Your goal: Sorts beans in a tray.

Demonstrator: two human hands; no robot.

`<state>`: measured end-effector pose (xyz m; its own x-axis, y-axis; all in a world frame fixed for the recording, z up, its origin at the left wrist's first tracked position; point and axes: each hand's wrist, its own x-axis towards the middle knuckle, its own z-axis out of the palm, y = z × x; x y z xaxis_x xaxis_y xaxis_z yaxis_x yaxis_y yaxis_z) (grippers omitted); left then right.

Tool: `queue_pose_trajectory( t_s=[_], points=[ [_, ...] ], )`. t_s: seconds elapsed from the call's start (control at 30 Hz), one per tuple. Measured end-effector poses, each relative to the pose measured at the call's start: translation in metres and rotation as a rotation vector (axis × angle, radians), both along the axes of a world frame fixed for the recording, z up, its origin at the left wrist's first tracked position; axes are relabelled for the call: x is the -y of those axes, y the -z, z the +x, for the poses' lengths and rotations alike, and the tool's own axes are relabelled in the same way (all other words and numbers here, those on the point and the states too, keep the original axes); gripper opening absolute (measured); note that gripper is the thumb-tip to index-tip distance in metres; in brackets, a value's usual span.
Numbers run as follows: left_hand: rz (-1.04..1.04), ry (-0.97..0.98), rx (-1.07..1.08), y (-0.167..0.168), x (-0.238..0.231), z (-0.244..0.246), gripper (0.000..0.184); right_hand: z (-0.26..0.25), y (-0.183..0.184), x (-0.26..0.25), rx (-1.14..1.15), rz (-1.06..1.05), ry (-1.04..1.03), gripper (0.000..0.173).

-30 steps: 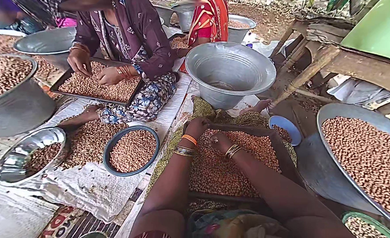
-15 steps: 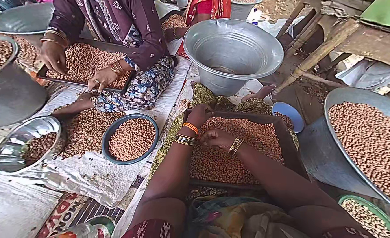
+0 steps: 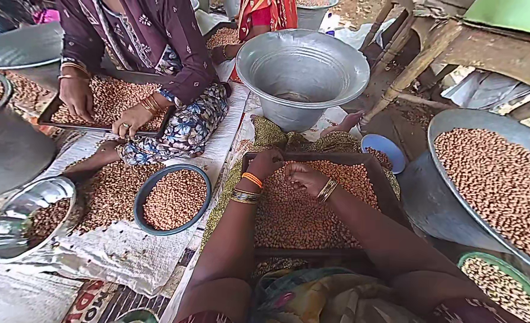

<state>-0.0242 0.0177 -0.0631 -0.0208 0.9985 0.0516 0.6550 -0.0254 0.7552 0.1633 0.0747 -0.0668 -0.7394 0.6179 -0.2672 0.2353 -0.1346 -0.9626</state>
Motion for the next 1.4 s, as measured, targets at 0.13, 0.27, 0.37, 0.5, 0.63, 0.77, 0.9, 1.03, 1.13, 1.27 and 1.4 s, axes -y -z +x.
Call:
queue_pose_trajectory(
  t_s=[0.13, 0.27, 0.37, 0.5, 0.63, 0.77, 0.9, 1.03, 1.13, 1.27, 1.4],
  points=[
    [0.01, 0.257, -0.174, 0.019, -0.026, 0.006, 0.019, 0.015, -0.006, -0.029, 0.319, 0.418, 0.079, 0.029],
    [-0.149, 0.314, -0.385, 0.019, -0.036, 0.01, 0.014, -0.003, -0.011, -0.014, 0.934, 0.658, -0.07, 0.033],
    [-0.301, 0.163, -0.476, 0.014, -0.031, 0.008, 0.018, -0.011, -0.01, -0.003, 1.026, 0.621, -0.226, 0.033],
    [-0.178, 0.078, -0.38, 0.014, -0.032, 0.001, 0.014, 0.002, -0.008, -0.013, 0.523, 0.381, -0.462, 0.025],
    [-0.173, 0.139, -0.334, 0.005, -0.035, 0.012, 0.02, 0.039, -0.038, -0.034, 0.598, 0.433, -0.357, 0.028],
    [-0.196, 0.199, -0.314, 0.004, -0.034, 0.013, 0.021, 0.121, -0.069, -0.024, 0.627, 0.428, -0.189, 0.02],
    [-0.159, 0.226, -0.272, 0.003, -0.033, 0.019, 0.019, 0.225, -0.079, 0.022, 0.778, 0.264, -0.036, 0.019],
    [-0.107, 0.337, -0.261, -0.006, -0.026, 0.04, 0.019, 0.319, -0.064, 0.073, 1.074, 0.178, 0.075, 0.021],
    [-0.038, 0.453, -0.263, -0.007, -0.02, 0.066, 0.018, 0.386, -0.03, 0.097, 1.432, 0.065, 0.149, 0.027],
    [0.114, 0.757, -0.152, 0.003, -0.01, 0.111, 0.03, 0.4, -0.033, 0.1, 1.643, 0.096, 0.016, 0.036],
    [0.058, 1.017, -0.244, 0.02, 0.003, 0.15, 0.026, 0.318, -0.062, 0.086, 1.001, 0.453, 0.186, 0.022]
  ],
)
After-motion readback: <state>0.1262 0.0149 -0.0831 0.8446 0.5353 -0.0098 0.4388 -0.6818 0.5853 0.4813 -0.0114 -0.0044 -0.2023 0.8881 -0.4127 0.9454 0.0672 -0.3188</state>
